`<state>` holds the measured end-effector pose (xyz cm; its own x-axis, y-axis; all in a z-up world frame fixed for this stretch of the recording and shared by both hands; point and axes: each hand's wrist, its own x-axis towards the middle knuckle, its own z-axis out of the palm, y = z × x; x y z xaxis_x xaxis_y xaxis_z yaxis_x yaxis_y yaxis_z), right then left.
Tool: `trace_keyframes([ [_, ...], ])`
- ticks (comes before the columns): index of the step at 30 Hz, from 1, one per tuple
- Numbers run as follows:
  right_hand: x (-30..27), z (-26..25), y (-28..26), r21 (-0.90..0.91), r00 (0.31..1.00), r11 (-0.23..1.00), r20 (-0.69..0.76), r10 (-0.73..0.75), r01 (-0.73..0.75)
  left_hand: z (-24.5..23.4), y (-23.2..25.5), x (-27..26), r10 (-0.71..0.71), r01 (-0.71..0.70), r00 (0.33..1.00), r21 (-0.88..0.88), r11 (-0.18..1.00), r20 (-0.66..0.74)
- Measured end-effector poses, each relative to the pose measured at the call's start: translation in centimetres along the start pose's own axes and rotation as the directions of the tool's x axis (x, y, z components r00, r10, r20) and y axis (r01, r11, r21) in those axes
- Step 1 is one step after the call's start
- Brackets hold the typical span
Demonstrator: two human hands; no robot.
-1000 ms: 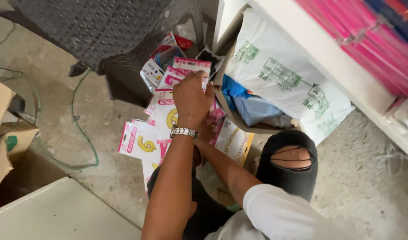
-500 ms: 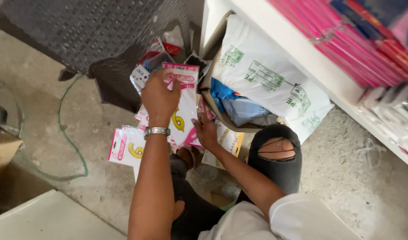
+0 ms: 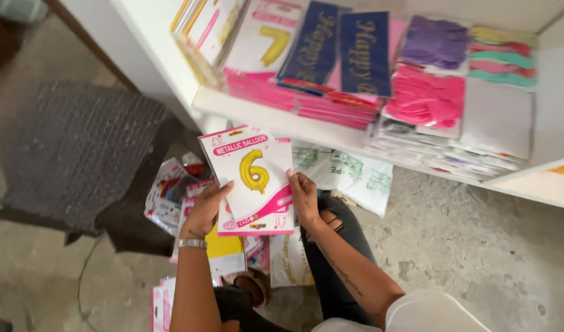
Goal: The person sits on the floor and organizes various party supplies, including 'Happy Birthday' banners and metallic number balloons, by picking them up from a pile and placing them onto a white shelf. The person handles the items one by one, sorting them into neat stacks.
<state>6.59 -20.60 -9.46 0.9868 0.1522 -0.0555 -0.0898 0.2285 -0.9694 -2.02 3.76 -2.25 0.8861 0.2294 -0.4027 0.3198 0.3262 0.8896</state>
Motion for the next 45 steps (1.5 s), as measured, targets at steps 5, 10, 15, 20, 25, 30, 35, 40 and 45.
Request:
trace_keyframes([
  [5,-2.2,-1.8,-7.3,-0.109,0.970,0.989,0.211,0.120,-0.098,0.1,0.4,-0.4,0.020,-0.021,0.999,-0.064,0.998,-0.025],
  [10,-2.6,-4.4,-8.0,-0.165,0.914,0.976,0.355,0.194,-0.143,-2.6,0.3,-2.4,0.164,-0.193,0.965,-0.130,0.973,-0.206],
  [15,-3.2,-5.8,-6.7,-0.044,0.842,0.971,0.492,0.224,-0.233,-2.6,2.9,-5.1,0.300,-0.364,0.901,-0.171,0.915,-0.313],
  [20,-5.7,-3.4,-11.5,-0.105,0.825,0.972,0.514,0.234,-0.210,-1.9,3.6,-5.0,0.308,-0.350,0.930,-0.221,0.910,-0.202],
  [25,-5.9,-1.6,-11.0,0.006,0.857,0.991,0.502,0.114,-0.135,-1.4,1.8,-3.6,0.360,-0.367,0.930,-0.236,0.900,-0.073],
  [30,-5.0,-1.4,-9.6,0.202,0.928,0.971,0.369,0.049,-0.132,4.7,4.5,-6.9,0.271,-0.250,0.963,-0.333,0.909,0.016],
  [35,-4.7,-1.3,-13.6,0.185,0.971,0.982,0.240,0.003,-0.049,13.3,5.9,-13.2,0.272,-0.260,0.953,0.103,0.960,-0.135],
  [40,-6.6,0.4,-12.3,0.123,0.965,0.988,0.232,-0.121,0.095,14.1,-4.7,-10.6,0.432,-0.573,0.820,-0.537,0.619,-0.376],
  [45,-5.8,-0.9,-13.9,-0.114,0.861,0.967,0.488,-0.145,0.228,14.2,-6.6,-9.2,0.331,-0.571,0.815,-0.562,0.599,-0.476],
])
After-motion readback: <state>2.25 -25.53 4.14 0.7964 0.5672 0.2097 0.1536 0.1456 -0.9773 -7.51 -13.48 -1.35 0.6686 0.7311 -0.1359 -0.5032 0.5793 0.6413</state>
